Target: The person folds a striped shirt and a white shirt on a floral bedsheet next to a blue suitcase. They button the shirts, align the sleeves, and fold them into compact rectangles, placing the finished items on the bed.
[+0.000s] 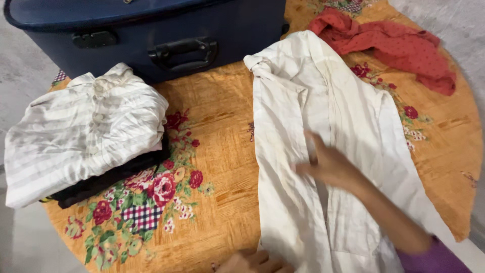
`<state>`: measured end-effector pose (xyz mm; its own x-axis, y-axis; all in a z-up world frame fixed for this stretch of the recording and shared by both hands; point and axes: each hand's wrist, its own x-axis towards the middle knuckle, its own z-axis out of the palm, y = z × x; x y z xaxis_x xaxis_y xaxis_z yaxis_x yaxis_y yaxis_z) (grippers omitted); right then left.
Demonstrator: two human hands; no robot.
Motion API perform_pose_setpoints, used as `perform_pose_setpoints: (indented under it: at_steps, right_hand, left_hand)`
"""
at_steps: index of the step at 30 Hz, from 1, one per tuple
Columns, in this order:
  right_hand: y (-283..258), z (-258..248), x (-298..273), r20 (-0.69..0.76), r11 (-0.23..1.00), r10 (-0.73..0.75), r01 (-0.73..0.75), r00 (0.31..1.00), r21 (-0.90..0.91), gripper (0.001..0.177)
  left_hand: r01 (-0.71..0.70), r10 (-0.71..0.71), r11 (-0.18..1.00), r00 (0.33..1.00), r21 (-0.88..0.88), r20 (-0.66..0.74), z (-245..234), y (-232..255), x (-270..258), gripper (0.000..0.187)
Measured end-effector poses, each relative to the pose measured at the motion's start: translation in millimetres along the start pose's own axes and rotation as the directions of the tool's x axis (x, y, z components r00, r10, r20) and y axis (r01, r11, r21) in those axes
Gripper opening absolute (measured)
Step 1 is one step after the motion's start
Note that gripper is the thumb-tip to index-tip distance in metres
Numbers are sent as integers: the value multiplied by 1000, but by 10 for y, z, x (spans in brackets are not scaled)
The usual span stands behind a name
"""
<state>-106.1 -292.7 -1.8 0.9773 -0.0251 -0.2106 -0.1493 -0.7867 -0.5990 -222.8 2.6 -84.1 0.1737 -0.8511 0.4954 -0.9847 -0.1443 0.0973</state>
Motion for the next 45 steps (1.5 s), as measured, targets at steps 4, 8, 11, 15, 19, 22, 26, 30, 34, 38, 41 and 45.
perform_pose_setpoints:
  at_steps: [4,8,11,15,19,22,26,30,34,38,41,45]
  right_hand:
    - [-179,81,-736,125,999,1,4,992,-39,77]
    - [-293,114,-1105,-51,999,-48,49,998,18,58]
    - [-288,144,-1160,-74,997,-72,71,995,-9,49]
    - [-240,204,-1144,-161,991,-132,130,978,-22,48]
    - [-120,230,-1192,-207,967,-254,247,945,-59,45]
    - [-35,171,-1157,-221,967,-253,244,942,-67,55]
    - [170,-40,-905,-305,957,-242,174,921,-234,62]
    - [456,-278,-334,-470,841,-467,212,749,-497,60]
    - [882,-513,243,-615,846,-421,45,667,-531,71]
    - [1514,-769,585,-748,969,-150,-54,646,-241,86]
    - [1994,-946,780,-755,994,-44,-48,654,-100,92]
    - [2324,-1083,1052,-712,993,-94,13,696,-118,89]
  left_hand:
    - [28,-12,986,995,-166,95,131,53,-307,22]
    - [103,-77,931,993,-349,89,-7,57,-437,7]
    - [151,-112,929,985,-338,130,-82,155,-370,6]
    - [135,-94,949,983,-283,155,-279,205,-232,9]
    - [109,-63,969,978,-224,200,-379,90,36,16]
    - [46,-26,995,978,-93,205,-523,110,184,22]
    - [33,-49,981,995,193,81,-672,69,460,30]
    - [297,-300,898,953,323,-44,-396,-948,1208,42]
    - [487,-513,836,857,255,45,-33,-1632,1588,64]
    - [470,-509,855,841,221,184,121,-1767,1586,71]
    - [459,-486,873,852,166,197,170,-1893,1641,73]
    - [378,-391,919,909,112,146,314,-2021,1944,71]
